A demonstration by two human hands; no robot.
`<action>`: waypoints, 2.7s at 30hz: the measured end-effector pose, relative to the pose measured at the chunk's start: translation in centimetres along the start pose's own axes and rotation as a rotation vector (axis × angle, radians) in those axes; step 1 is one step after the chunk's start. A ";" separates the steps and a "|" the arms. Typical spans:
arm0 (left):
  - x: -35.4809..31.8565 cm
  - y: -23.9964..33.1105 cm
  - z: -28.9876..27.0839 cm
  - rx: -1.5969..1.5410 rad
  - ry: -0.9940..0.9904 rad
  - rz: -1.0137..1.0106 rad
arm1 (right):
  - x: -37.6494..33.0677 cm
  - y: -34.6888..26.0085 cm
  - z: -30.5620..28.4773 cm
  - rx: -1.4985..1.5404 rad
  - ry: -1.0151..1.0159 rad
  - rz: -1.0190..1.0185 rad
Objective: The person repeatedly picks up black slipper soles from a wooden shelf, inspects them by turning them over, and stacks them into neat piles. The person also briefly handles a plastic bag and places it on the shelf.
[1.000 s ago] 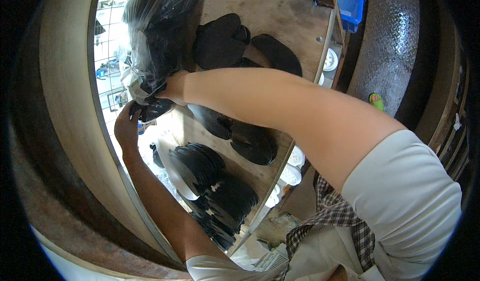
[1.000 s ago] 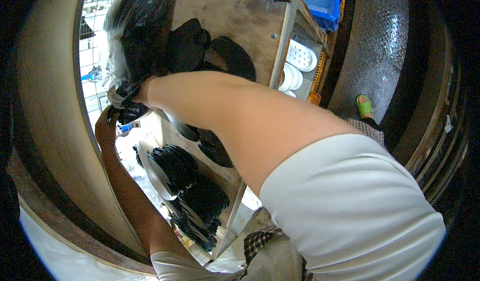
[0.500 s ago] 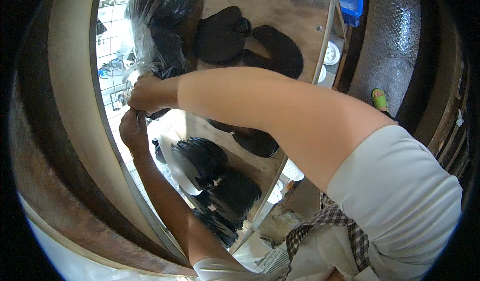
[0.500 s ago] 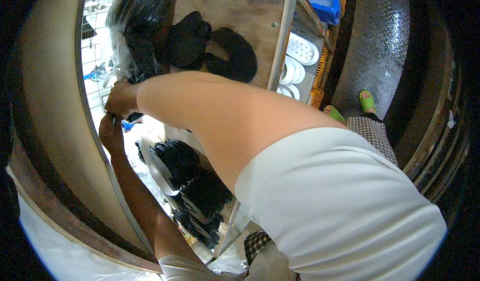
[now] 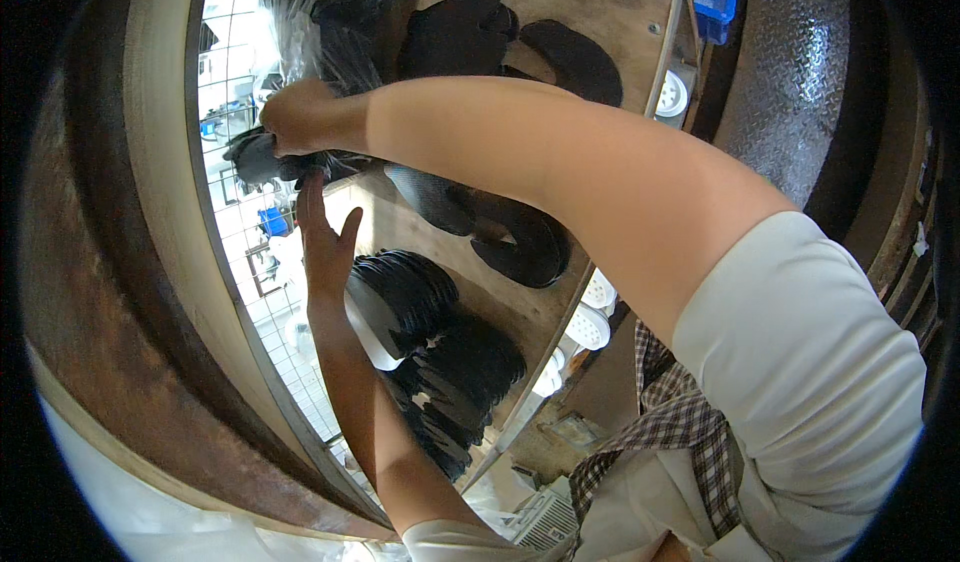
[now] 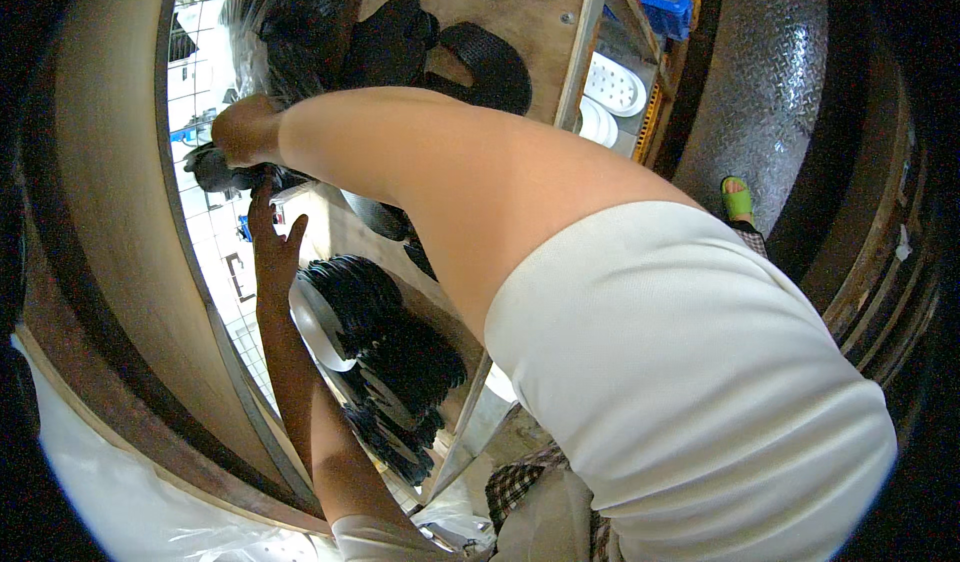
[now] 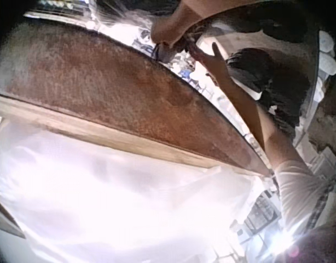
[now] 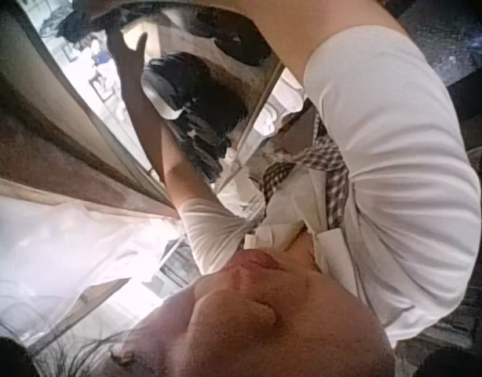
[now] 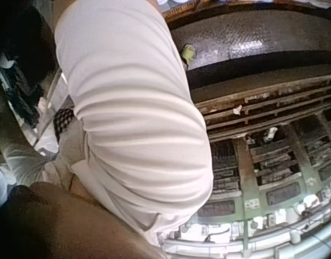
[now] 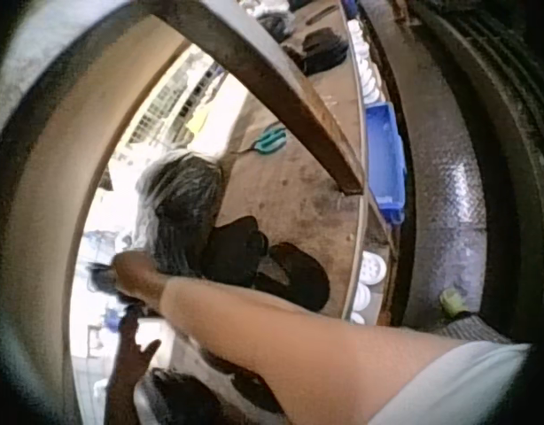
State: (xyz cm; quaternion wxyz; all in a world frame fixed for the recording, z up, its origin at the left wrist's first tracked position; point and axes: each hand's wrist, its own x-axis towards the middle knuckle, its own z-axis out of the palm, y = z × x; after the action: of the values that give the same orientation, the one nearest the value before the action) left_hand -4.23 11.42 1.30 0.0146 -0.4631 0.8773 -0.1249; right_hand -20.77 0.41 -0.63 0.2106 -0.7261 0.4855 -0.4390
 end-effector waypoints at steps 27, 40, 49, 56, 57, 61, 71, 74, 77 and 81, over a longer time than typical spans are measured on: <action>8.9 7.0 -1.4 -1.632 0.544 -0.708 | -5.3 -0.7 -8.7 1.526 0.313 0.887; 8.0 19.4 -2.6 -1.943 0.617 -0.623 | -12.7 4.2 -14.2 1.541 0.278 0.840; 3.8 27.7 -3.4 -2.747 0.131 -0.828 | -21.0 6.9 -20.5 0.813 0.129 0.053; 1.1 29.9 -1.1 -3.059 0.318 -0.514 | -23.4 7.2 -24.0 0.262 0.042 -0.954; 0.6 29.9 -1.1 -3.134 0.275 -0.328 | -23.4 7.3 -24.5 0.213 -0.007 -1.065; -0.4 31.1 -0.6 -3.077 0.520 -0.360 | -23.5 7.4 -26.2 0.113 -0.214 -1.249; -2.1 30.8 1.0 -2.966 0.479 -0.093 | -24.2 7.1 -26.8 -0.053 -0.476 -1.217; -2.7 32.0 1.6 -3.076 0.539 0.009 | -25.0 6.6 -27.3 -0.137 -0.546 -1.088; -3.1 33.3 2.2 -3.198 0.656 0.047 | -25.1 6.1 -27.9 -0.066 -0.726 -0.936; -3.7 34.8 2.8 -3.048 0.737 -0.314 | -25.0 5.3 -28.1 0.200 -0.880 -0.815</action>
State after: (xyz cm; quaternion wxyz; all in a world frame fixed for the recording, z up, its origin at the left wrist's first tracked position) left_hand -29.86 32.64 -9.82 0.6656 0.0699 -0.0737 -0.7394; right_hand -50.76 23.72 -0.58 0.2738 -0.9435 -0.0076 -0.1864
